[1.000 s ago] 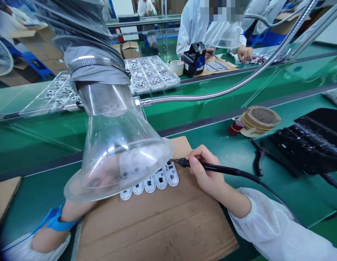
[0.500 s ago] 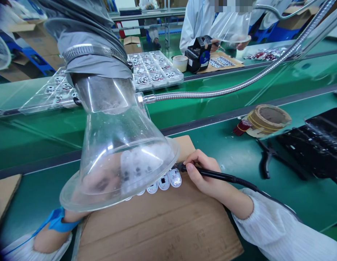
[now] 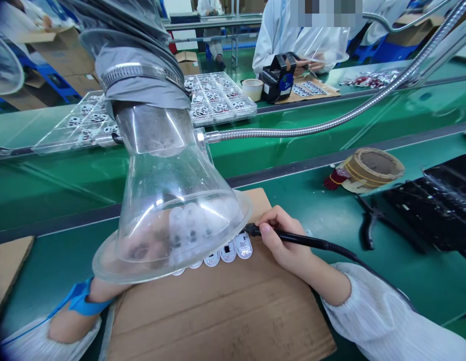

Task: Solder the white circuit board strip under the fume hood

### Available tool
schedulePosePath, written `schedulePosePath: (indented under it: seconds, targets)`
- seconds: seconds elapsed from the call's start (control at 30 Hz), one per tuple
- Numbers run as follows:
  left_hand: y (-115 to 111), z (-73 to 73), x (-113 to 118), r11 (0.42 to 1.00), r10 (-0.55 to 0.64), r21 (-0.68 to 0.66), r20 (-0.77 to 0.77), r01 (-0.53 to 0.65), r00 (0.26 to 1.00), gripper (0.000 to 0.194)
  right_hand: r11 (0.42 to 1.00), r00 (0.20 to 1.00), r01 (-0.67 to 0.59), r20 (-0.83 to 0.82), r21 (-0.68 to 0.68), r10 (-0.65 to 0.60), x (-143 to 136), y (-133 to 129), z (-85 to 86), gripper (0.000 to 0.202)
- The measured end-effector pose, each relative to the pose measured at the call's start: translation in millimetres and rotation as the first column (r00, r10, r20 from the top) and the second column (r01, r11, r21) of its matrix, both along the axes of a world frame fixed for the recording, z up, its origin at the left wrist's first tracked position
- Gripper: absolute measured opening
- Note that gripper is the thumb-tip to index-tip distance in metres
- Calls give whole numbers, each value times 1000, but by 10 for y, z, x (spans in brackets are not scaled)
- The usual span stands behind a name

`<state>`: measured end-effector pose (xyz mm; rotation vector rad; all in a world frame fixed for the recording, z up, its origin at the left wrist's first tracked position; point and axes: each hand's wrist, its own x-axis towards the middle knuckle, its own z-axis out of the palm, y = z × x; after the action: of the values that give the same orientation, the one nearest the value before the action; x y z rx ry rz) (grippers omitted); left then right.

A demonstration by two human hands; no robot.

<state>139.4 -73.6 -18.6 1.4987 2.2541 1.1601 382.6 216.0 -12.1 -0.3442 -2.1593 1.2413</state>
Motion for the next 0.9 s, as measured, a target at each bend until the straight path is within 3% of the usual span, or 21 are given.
schedulePosePath:
  seconds: [0.13,0.37,0.67,0.9]
  targets:
    - [7,-1,-1,1000,7,-5,-4,-7,1000,20,998,996,-63,69,26,61,15,26,-39,20]
    - [38,14,3,1000,-12,-20,5,12,1000,24,998,986,-58,155,-6,58,6,24,-35,26]
    - [35,-3,-13,999,-53,11,54,53,997,23,998,991,-65,112,-24,67,-13,8,-23,30]
    - [104,43,5,994,-101,31,-13,101,995,23,997,989,-83,126,6,81,1,34,-53,26]
